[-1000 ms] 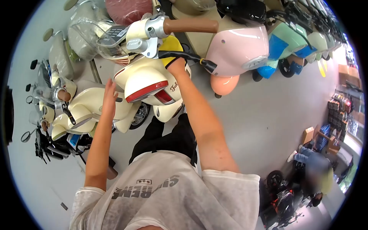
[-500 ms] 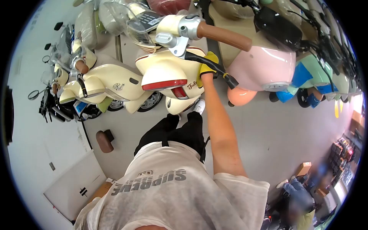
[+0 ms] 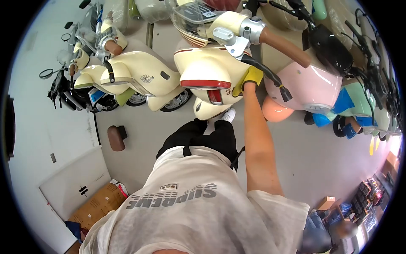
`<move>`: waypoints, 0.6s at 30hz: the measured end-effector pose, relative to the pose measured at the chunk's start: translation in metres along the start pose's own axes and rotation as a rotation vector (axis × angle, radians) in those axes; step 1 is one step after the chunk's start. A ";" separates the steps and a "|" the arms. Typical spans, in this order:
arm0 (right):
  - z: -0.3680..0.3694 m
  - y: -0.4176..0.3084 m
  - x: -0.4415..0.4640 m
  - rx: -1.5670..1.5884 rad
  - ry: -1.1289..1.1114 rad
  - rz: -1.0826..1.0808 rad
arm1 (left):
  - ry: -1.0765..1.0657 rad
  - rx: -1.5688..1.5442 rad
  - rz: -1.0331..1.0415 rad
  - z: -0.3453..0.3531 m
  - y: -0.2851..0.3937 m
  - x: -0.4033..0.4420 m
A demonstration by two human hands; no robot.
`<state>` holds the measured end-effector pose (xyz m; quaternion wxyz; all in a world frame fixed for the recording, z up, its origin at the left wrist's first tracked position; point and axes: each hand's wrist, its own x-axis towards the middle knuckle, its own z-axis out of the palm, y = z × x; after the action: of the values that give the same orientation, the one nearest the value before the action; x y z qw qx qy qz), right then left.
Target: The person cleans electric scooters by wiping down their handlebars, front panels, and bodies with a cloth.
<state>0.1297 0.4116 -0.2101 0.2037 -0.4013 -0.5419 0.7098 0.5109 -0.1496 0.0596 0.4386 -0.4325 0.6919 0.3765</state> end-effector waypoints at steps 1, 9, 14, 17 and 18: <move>-0.004 0.004 -0.005 0.040 0.019 0.056 | 0.000 -0.001 0.006 0.000 0.000 0.002; -0.020 0.048 -0.051 0.318 0.083 0.344 | -0.040 0.091 0.003 -0.014 -0.013 0.027; -0.027 0.079 -0.083 0.501 0.051 0.455 | -0.083 0.232 0.038 -0.056 -0.017 0.065; -0.025 0.094 -0.108 0.573 0.092 0.510 | -0.084 0.289 0.154 -0.106 -0.017 0.109; -0.024 0.103 -0.115 0.604 0.105 0.520 | -0.083 0.292 0.232 -0.127 -0.019 0.128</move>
<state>0.2316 0.3090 -0.2684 0.1536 -0.4828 -0.1781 0.8436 0.4621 -0.3050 -0.0207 0.4784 -0.2659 0.7658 0.3378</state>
